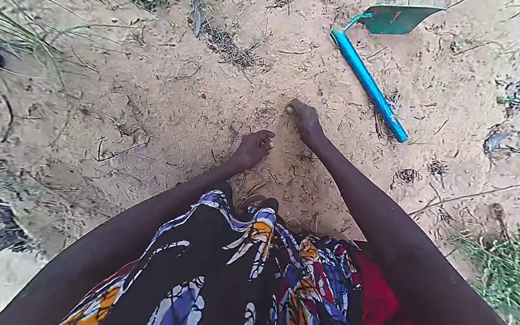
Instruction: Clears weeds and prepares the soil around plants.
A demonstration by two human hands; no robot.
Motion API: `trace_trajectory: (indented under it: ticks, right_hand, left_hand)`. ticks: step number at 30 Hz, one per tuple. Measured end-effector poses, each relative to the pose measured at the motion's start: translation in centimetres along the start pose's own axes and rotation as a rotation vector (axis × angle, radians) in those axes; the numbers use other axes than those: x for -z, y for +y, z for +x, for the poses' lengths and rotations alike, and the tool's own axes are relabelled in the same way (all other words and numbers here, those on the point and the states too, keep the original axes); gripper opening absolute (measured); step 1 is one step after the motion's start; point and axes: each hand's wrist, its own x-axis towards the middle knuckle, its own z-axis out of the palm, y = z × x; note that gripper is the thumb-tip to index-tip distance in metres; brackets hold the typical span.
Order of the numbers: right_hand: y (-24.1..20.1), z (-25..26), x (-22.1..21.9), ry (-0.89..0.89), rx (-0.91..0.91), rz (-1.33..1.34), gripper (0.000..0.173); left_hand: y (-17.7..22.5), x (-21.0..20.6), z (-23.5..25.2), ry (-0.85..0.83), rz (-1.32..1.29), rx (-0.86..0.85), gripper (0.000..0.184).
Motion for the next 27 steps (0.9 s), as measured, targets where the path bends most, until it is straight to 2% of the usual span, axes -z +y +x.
trace_trajectory:
  ticks: [4,6,11,15,18,22,27]
  right_hand:
    - [1.9,3.6,-2.4,0.287,-0.176,0.62,0.033]
    - [1.8,3.7,-3.1,0.408,-0.285,0.764,0.031]
    - [1.0,-0.4,-2.5,0.564,-0.421,0.628,0.029]
    - [-0.7,-9.0,-3.3,0.514,-0.528,0.543,0.027]
    - [0.3,-12.9,-3.9,0.555,-0.54,0.55,0.025]
    - [2.5,-11.2,0.6,0.705,-0.47,0.606,0.017]
    - [4.5,-8.8,5.3,0.616,-0.547,0.358,0.025]
  left_hand:
    - [-0.6,-0.3,1.6,0.072,0.066,-0.104,0.034]
    - [0.1,0.3,2.6,0.122,0.109,-0.151,0.034]
    - [3.0,1.2,7.2,0.212,0.279,-0.29,0.033]
    - [6.6,0.5,10.8,0.158,0.39,-0.254,0.044]
    - [7.3,-0.2,13.0,0.096,0.498,-0.205,0.045]
    - [8.1,-0.4,13.9,0.1,0.665,-0.163,0.028]
    - [9.0,-0.2,13.6,0.07,0.805,-0.071,0.027]
